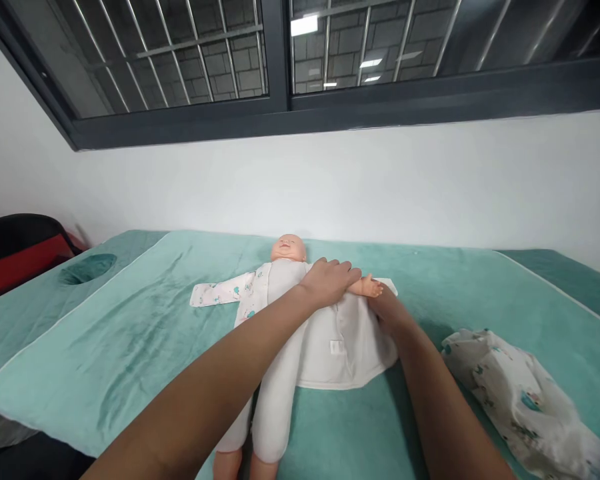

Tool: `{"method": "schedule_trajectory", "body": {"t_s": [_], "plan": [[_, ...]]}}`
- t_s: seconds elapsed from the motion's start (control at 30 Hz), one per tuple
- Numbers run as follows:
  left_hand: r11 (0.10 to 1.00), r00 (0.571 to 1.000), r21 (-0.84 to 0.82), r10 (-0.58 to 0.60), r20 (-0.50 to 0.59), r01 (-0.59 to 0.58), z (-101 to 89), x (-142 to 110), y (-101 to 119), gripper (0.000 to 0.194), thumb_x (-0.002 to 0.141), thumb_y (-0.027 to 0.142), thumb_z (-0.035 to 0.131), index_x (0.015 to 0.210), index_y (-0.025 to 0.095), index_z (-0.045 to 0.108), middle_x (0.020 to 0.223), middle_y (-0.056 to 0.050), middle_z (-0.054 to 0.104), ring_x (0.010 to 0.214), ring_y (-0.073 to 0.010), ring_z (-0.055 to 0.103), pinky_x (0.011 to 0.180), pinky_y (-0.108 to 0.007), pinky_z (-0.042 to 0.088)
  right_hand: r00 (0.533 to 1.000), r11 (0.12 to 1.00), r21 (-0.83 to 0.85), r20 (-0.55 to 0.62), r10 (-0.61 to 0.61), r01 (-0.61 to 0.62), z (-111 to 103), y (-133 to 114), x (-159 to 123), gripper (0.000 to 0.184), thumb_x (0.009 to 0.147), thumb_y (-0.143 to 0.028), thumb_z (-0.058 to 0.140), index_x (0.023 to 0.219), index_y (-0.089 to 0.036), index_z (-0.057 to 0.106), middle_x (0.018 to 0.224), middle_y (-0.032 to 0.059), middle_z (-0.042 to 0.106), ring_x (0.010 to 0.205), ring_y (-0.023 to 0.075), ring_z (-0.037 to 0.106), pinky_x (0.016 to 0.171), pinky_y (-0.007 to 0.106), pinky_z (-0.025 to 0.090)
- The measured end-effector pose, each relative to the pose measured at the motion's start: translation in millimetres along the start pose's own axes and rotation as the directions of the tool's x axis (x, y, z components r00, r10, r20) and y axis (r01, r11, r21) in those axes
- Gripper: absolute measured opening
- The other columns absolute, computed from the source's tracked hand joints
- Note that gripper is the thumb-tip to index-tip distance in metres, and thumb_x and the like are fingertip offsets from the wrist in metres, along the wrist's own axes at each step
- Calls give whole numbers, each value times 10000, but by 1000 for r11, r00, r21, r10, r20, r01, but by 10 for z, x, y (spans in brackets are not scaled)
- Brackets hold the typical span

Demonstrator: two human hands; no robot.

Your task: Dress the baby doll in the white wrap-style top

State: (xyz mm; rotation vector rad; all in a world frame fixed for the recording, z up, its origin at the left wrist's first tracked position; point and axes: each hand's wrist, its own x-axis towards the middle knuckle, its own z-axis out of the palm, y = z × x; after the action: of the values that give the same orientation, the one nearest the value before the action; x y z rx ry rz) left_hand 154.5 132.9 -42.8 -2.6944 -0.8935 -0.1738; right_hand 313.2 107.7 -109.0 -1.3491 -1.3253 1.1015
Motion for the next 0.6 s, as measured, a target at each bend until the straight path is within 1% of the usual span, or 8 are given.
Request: {"method": "schedule_trajectory", "body": {"t_s": [0.07,0.17,0.2,0.23,0.3,0.43,0.5,0.6], "plan": [[999,1000,31,25,5,-26,-38,-53,-37,231,877,142,454,1076,217,544,995,-48,614,836,-221,597,667,-345,398,997,979,195,62,42,-53,-77,-72,-32,413,919,-402,375,943,-138,691,825,76,719,760,182,663,695,256,526],[992,996,99,73,44,-77,-105,-125,-94,209,914,185,438,1062,212,583,1007,-77,618,873,-249,586,713,-377,393,969,812,539,211,126,-223,-146,-175,-97,432,909,-465,423,1017,-128,670,847,94,734,817,245,698,790,338,544],[989,996,124,71,61,-78,-116,-135,-106,212,918,182,433,1048,201,599,1008,-91,622,893,-258,582,736,-390,390,960,761,595,248,130,-258,-151,-207,-122,447,902,-476,440,1053,-119,661,864,102,738,846,261,701,821,358,542],[987,996,148,54,76,-65,-119,-136,-111,221,919,168,427,1033,187,615,1010,-106,626,916,-267,576,760,-403,385,957,747,610,263,122,-263,-148,-238,-145,467,899,-489,446,1087,-114,650,879,107,740,873,272,701,844,372,538],[983,995,184,-7,104,-13,-99,-106,-101,244,914,139,416,1002,160,643,1019,-135,636,956,-283,561,808,-427,371,966,787,577,242,92,-220,-129,-292,-188,526,896,-534,433,1133,-110,634,904,114,740,916,289,697,863,388,534],[969,974,187,-186,129,161,28,23,-1,284,914,141,404,1030,134,663,1049,-170,646,1010,-306,530,908,-465,331,992,921,383,119,31,-74,-74,-345,-232,658,890,-644,343,1152,-113,631,908,123,735,942,301,693,840,405,540],[954,952,136,-283,116,267,127,76,77,284,913,159,416,1074,125,648,1060,-173,641,1030,-306,521,949,-467,317,997,946,322,83,-5,-22,-37,-334,-235,683,885,-666,332,1158,-115,630,897,125,732,939,304,692,827,415,541],[930,925,64,-368,96,363,285,97,183,308,915,178,410,1136,94,608,1091,-188,610,1088,-309,506,973,-460,325,994,961,268,62,-85,65,31,-298,-240,696,895,-670,304,1170,-119,627,872,124,724,930,302,687,809,420,542]]}}
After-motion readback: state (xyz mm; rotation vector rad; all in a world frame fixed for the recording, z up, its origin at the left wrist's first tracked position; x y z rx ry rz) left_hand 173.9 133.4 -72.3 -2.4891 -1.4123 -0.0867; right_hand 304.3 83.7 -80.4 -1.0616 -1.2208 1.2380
